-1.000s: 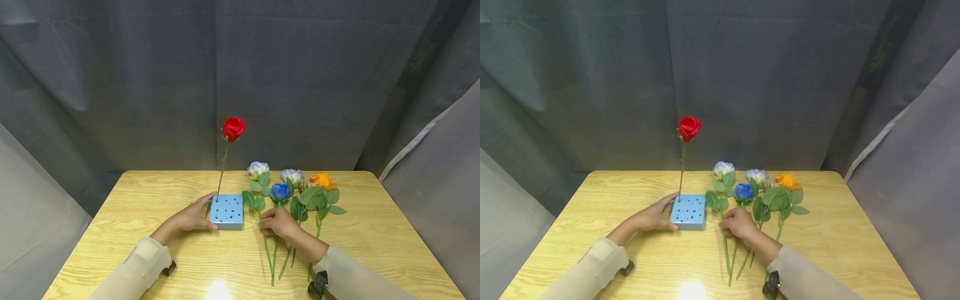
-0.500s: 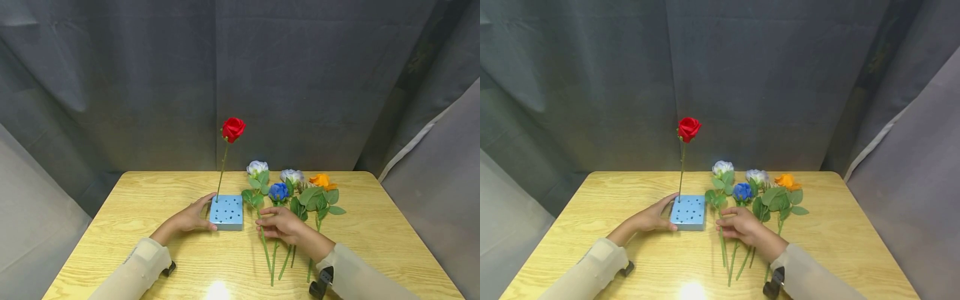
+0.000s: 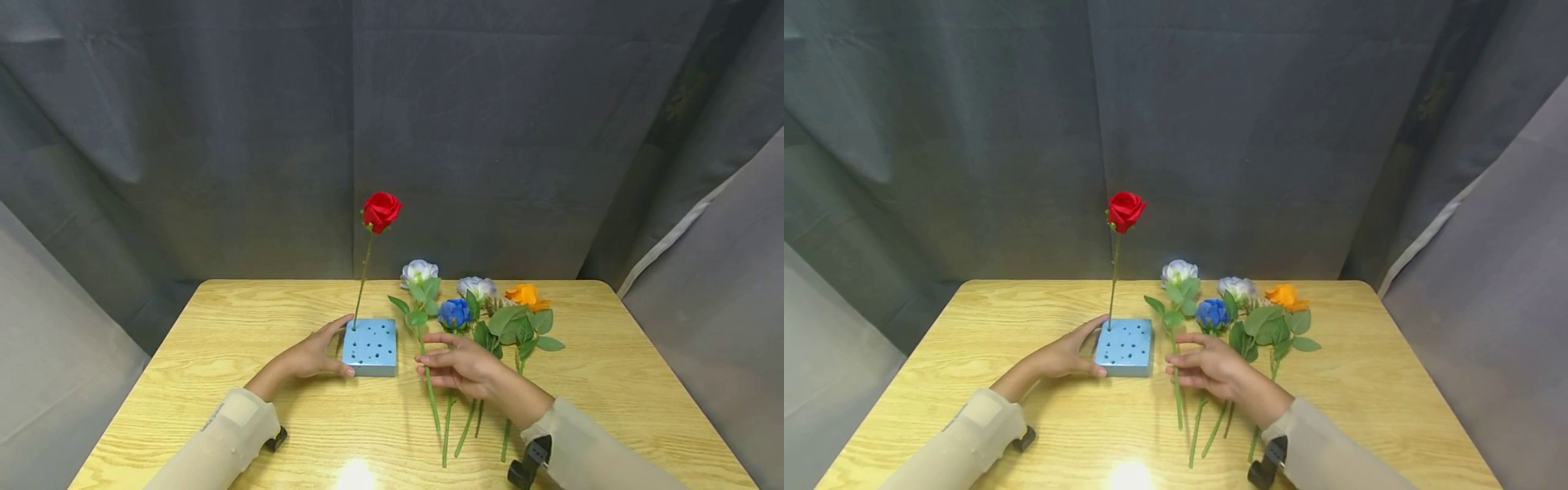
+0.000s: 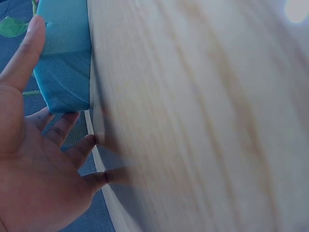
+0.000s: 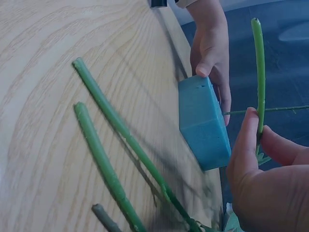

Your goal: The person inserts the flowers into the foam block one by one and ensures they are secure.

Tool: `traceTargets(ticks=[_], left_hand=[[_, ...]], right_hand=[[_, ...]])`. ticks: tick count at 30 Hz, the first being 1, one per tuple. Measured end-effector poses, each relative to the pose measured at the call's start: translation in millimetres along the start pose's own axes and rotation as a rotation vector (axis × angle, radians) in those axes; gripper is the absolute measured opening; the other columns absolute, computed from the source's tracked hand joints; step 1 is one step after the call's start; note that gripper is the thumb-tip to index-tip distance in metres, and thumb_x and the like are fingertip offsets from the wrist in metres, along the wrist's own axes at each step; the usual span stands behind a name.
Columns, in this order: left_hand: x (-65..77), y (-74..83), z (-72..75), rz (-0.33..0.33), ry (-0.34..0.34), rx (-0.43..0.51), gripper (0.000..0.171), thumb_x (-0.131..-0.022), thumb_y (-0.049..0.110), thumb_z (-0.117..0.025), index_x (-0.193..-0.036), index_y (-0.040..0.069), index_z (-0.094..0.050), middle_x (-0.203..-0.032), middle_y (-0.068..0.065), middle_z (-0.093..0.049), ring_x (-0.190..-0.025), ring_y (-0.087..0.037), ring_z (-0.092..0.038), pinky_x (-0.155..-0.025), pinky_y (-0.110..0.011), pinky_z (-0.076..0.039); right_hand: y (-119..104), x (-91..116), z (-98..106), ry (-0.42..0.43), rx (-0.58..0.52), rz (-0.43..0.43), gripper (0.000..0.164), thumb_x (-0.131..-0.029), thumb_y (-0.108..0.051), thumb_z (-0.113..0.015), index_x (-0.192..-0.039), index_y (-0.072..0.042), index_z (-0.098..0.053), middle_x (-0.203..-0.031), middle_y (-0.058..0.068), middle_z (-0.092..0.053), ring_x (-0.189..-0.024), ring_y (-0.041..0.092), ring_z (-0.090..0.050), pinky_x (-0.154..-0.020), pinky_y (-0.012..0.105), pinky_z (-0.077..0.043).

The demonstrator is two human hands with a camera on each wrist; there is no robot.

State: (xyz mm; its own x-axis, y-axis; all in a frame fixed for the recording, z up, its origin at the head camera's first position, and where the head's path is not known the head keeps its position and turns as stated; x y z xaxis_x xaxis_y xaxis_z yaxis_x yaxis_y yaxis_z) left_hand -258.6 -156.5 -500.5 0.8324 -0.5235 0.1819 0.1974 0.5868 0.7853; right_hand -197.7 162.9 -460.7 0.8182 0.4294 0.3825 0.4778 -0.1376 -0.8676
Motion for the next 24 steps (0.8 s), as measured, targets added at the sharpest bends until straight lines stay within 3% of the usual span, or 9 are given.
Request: traceTargets(ticks=[7,12,24], left_hand=[[0.1,-0.6,0.2,-0.001,-0.005,0.015,0.118,-0.076,0.042,-0.091,-0.166,0.032,-0.016,-0.171,-0.015,-0.017,-0.156,-0.044,-0.015,-0.12,-0.07,-0.017],[0.2,-0.5,0.2,-0.002,-0.008,0.018,0.118,-0.076,0.041,-0.091,-0.167,0.03,-0.016,-0.171,-0.016,-0.016,-0.156,-0.044,-0.014,-0.12,-0.07,-0.017],[-0.5,0.4,-0.2,0.001,-0.007,-0.025,0.117,-0.079,0.043,-0.089,-0.167,0.03,-0.014,-0.172,-0.015,-0.013,-0.156,-0.045,-0.012,-0.119,-0.073,-0.011]], right_hand=[[-5.2,1.0,-4.4,0.032,0.079,0.05,0.058,-0.103,0.0,-0.059,-0.153,0.011,-0.033,-0.118,0.013,-0.07,-0.098,0.018,-0.073,-0.08,0.027,-0.062],[-7.5,-1.6,-10.6,0.057,0.095,0.07,0.049,-0.102,0.0,-0.061,-0.147,0.009,-0.043,-0.116,0.012,-0.07,-0.103,0.024,-0.072,-0.082,0.032,-0.062],[-20.3,-7.2,-29.1,0.08,0.11,0.156,0.048,-0.1,0.003,-0.062,-0.144,0.007,-0.045,-0.111,0.012,-0.072,-0.094,0.022,-0.075,-0.08,0.035,-0.063]])
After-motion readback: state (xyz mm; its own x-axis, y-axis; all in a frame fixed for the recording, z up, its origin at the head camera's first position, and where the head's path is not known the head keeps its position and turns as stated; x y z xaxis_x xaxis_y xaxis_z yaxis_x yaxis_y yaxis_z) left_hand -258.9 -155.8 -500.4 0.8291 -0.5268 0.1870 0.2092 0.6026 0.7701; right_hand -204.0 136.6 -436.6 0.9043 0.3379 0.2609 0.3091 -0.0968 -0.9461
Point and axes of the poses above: each hand's wrist, its own x-axis away from the middle knuckle, its own z-axis out of the back of the hand, y = z × x, the point moved 2 cm from there along -x, towards the middle knuckle
